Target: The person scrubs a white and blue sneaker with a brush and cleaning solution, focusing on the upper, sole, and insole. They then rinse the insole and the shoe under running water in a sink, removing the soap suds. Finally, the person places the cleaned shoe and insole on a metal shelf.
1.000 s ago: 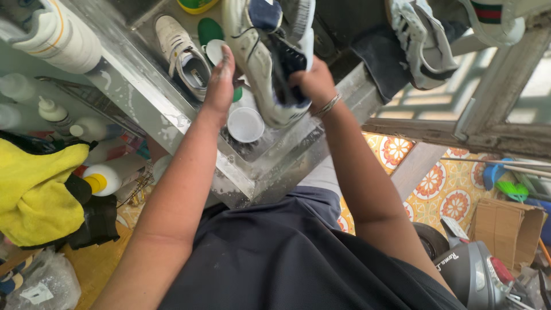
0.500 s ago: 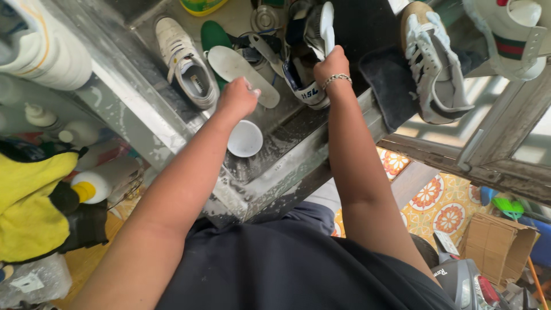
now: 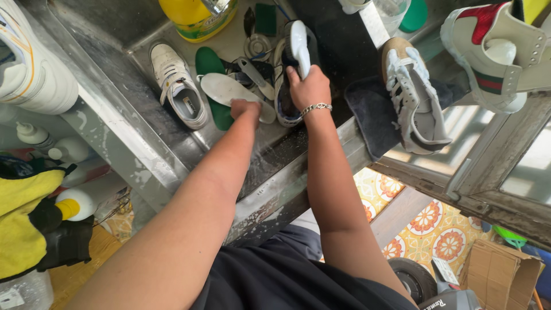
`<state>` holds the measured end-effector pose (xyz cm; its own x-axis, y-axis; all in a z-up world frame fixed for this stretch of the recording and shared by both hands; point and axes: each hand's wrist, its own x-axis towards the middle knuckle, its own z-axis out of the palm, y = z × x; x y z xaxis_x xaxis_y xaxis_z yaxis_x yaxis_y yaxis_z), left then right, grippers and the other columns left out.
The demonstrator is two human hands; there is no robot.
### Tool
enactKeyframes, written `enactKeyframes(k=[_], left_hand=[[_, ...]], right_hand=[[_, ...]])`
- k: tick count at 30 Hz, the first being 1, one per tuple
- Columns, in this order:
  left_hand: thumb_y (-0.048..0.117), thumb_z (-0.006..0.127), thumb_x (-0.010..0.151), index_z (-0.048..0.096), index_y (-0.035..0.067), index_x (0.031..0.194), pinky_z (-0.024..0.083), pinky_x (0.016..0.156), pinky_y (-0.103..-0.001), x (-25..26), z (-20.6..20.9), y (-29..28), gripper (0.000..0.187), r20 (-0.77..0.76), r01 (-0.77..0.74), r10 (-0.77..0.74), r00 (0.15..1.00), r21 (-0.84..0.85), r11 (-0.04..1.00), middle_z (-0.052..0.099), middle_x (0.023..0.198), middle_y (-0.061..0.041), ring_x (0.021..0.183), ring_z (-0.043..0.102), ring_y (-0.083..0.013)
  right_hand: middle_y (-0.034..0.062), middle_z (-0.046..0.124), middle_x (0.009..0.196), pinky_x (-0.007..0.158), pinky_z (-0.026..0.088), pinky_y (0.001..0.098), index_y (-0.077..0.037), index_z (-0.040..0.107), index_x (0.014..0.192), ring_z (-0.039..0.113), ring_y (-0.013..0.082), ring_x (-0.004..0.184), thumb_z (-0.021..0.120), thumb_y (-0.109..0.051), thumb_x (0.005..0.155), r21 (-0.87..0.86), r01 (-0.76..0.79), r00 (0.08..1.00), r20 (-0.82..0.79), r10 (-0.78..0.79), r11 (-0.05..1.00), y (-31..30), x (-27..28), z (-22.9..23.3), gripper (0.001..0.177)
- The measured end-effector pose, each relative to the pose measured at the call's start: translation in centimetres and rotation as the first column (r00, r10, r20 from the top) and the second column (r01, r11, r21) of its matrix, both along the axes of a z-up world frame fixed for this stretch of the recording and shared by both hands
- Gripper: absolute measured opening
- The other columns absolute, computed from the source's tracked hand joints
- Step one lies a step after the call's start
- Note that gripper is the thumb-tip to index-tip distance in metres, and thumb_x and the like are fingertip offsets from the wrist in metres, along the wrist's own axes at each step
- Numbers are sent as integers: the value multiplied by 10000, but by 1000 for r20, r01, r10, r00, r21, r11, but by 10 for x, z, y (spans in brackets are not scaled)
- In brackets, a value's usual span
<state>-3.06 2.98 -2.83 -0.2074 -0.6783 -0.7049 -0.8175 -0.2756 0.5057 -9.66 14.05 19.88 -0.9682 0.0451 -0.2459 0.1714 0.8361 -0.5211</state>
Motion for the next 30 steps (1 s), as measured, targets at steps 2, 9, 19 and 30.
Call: enactKeyframes(k=[2, 9, 19, 30], left_hand=[[159, 687, 852, 594, 61, 1157, 536, 919, -417, -2, 8, -2, 334, -19, 38, -38, 999, -19, 999, 690, 1239, -180, 1100, 679, -361], [-10, 568, 827, 541, 62, 1228, 501, 915, -388, 9, 75, -29, 409, -234, 8, 16, 972, 102, 995, 623, 1221, -182, 1114, 632, -287], [-22, 513, 959, 568, -12, 1394, 428, 1112, -290, 184, 293, -117, 438, -711, 325, -233, 664, -6, 946, 616, 1402, -102, 1294, 578, -170], [-98, 798, 698, 402, 14, 1536, 430, 1084, -305, 308, 356, -116, 933, -616, 464, -477, 627, -196, 864, 507, 1383, -117, 1291, 540, -224]], right_hand=[[275, 720, 954, 802, 556, 487, 26, 671, 947, 697, 448, 927, 702, -493, 919, 21, -22, 1000, 2, 22, 1000, -3, -1, 1, 520], [266, 721, 1035, 891, 540, 468, 15, 719, 1064, 695, 418, 1016, 621, -508, 946, 21, -149, 973, 183, 143, 989, -7, 0, -17, 545], [181, 722, 1147, 922, 529, 410, -105, 644, 1338, 701, 355, 1045, 776, -318, 833, -142, -785, 561, 248, 790, 603, -18, 32, -19, 564], [146, 696, 1290, 962, 540, 446, -76, 641, 1339, 668, 329, 1179, 647, -445, 984, 198, -971, 232, 683, 693, 130, -95, 146, -26, 512]])
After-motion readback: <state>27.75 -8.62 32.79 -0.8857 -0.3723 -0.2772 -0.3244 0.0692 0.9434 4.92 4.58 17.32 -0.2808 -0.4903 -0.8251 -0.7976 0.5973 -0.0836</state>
